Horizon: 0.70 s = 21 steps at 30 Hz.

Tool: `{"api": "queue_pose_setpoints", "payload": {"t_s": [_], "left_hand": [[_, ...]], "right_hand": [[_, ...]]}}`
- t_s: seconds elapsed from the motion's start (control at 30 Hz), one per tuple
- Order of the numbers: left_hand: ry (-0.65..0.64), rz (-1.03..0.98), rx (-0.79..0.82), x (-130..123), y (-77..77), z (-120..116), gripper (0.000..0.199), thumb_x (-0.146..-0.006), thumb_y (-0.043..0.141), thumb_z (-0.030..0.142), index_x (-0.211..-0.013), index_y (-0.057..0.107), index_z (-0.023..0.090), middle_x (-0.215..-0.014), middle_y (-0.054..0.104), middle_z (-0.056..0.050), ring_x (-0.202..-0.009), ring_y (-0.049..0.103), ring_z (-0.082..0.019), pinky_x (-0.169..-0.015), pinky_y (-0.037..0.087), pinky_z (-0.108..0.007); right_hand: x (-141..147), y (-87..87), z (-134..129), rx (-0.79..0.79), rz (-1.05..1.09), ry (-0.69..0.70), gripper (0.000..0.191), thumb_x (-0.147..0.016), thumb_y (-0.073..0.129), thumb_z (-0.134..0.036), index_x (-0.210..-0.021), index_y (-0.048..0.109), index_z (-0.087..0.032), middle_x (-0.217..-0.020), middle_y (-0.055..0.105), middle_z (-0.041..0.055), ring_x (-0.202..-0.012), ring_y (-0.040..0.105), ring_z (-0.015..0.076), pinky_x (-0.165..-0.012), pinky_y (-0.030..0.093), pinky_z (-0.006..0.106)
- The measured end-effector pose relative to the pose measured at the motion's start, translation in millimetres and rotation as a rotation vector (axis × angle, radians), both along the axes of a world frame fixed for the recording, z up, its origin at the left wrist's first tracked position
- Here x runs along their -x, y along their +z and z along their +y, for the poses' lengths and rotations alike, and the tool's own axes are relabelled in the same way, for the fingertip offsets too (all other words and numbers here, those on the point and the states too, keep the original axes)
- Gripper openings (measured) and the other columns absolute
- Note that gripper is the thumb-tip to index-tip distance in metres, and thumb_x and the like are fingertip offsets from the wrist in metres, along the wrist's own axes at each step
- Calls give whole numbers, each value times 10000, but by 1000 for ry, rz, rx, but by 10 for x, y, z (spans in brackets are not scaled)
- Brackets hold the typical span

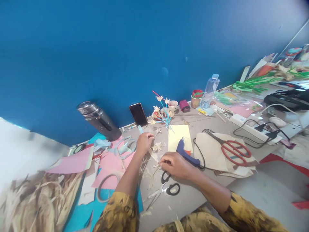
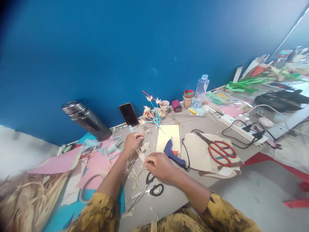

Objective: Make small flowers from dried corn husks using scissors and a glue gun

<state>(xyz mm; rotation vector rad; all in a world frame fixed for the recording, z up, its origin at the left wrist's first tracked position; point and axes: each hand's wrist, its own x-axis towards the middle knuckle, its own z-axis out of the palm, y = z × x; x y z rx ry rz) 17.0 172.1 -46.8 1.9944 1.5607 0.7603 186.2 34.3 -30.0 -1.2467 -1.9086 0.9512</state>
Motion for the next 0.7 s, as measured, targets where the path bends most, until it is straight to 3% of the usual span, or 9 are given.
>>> {"api": "queue_pose_setpoints", "payload": {"t_s": [0.1, 0.23, 0.4, 0.63, 0.7], "left_hand": [[-44, 57, -6, 29, 73, -45, 201, -784, 593, 174, -803, 787, 221, -950, 733, -71, -936, 636, -233, -874, 449, -327], [-231, 83, 78, 36, 155, -84, 228, -683, 625, 109, -776, 798, 223, -817, 693, -36, -805, 609, -198, -787, 450, -293], [-358, 26, 162, 3, 114, -81, 281, -582, 587, 61, -708, 793, 205, -769, 652, -27, -716, 573, -171, -698, 436, -271], [-278, -193, 187, 33, 86, -66, 95, -580, 651, 176, -636, 726, 162, -727, 611, -13, -641, 504, -135, -619, 400, -251], [-223, -274, 191, 72, 99, -55, 132, -623, 662, 261, -676, 712, 151, -676, 592, -2, -587, 476, -118, -578, 383, -244]], "right_hand": [[-12, -6, -1, -19, -10, 5, 154, -850, 609, -124, -799, 749, -168, -769, 706, 26, -693, 602, 141, -666, 402, 231], [-22, -6, -2, -37, -20, 23, 160, -849, 606, -114, -798, 747, -171, -760, 701, 20, -697, 603, 140, -673, 401, 229], [-23, -30, -2, -49, -25, 22, 166, -840, 604, -101, -783, 745, -170, -753, 701, 21, -709, 612, 145, -687, 407, 231], [-37, -24, -9, -60, -21, 27, 171, -841, 601, -85, -791, 741, -171, -762, 701, 19, -704, 598, 138, -687, 404, 226], [-38, -16, -13, -55, -35, 35, 173, -846, 597, -85, -800, 742, -168, -765, 699, 20, -695, 592, 135, -667, 397, 223]]}}
